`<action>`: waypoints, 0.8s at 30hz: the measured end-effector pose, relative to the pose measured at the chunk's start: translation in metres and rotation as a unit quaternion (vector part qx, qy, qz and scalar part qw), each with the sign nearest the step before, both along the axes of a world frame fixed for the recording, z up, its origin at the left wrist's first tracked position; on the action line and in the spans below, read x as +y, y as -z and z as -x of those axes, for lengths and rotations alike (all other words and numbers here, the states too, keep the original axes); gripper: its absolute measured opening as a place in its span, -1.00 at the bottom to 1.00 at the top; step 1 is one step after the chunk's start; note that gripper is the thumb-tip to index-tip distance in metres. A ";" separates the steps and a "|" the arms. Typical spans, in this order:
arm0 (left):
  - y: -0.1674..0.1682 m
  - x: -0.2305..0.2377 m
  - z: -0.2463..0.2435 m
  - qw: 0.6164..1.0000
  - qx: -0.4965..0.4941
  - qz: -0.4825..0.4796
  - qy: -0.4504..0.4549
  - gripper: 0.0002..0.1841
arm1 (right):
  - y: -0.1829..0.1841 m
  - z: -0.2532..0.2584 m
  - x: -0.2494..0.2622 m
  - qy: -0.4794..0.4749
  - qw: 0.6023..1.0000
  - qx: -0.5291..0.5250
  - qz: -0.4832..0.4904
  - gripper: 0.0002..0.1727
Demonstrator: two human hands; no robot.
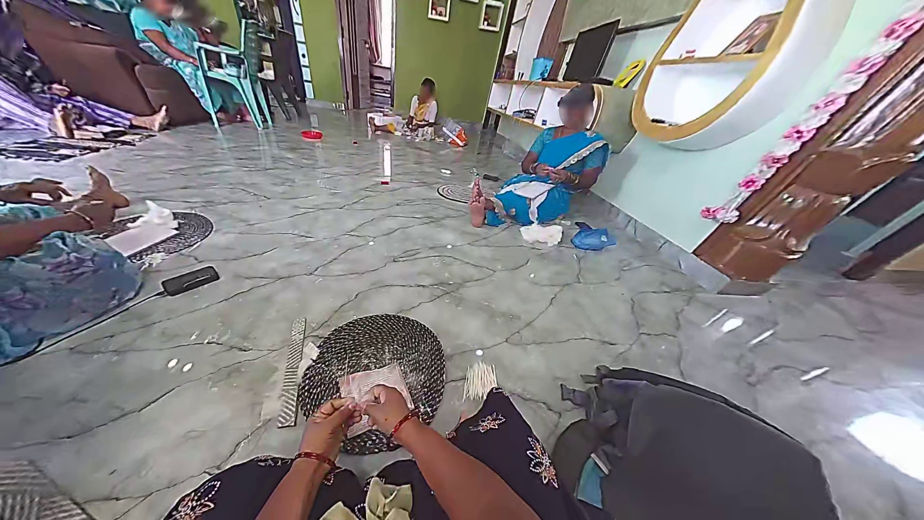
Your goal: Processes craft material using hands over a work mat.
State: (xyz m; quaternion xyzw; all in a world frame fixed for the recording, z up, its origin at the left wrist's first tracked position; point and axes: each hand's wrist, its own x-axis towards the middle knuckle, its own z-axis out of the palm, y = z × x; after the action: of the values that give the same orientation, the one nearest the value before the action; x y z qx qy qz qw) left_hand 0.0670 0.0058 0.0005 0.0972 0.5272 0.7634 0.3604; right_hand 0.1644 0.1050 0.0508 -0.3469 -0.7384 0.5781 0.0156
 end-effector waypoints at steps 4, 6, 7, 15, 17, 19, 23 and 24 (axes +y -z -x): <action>0.000 0.000 -0.002 1.000 -0.002 -0.008 0.000 -0.78 | 0.000 -0.001 0.002 -0.009 1.000 -0.005 -0.019 -0.67; 0.001 0.000 -0.001 1.000 -0.001 -0.011 -0.002 -0.77 | 0.000 -0.001 0.002 -0.005 1.000 0.003 -0.019 -0.67; 0.002 0.000 -0.001 1.000 -0.001 -0.011 -0.003 -0.76 | 0.000 -0.001 0.002 -0.002 1.000 0.006 -0.018 -0.67; 0.000 0.000 -0.003 1.000 -0.001 -0.009 0.005 -0.79 | 0.001 -0.003 0.002 -0.003 1.000 0.000 -0.020 -0.64; 0.004 0.001 -0.002 1.000 0.018 -0.006 0.003 -0.72 | 0.000 -0.003 0.002 0.000 1.000 -0.005 -0.019 -0.64; 0.005 0.001 -0.002 0.998 0.057 0.031 -0.012 -0.73 | -0.001 -0.003 0.004 0.017 1.000 0.004 -0.014 -0.65; 0.008 -0.002 -0.002 0.977 0.155 0.144 -0.029 -0.71 | -0.004 -0.006 0.016 0.078 0.997 0.021 -0.014 -0.65; 0.007 -0.002 -0.002 0.969 0.170 0.173 -0.035 -0.69 | -0.005 -0.007 0.020 0.097 0.995 0.028 -0.016 -0.66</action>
State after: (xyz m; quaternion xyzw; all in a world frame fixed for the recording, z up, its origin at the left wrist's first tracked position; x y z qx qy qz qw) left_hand 0.0685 0.0039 -0.0064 0.1434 0.7079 0.6448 0.2501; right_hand 0.1712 0.1254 0.0558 -0.4001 -0.7098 0.5715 0.0974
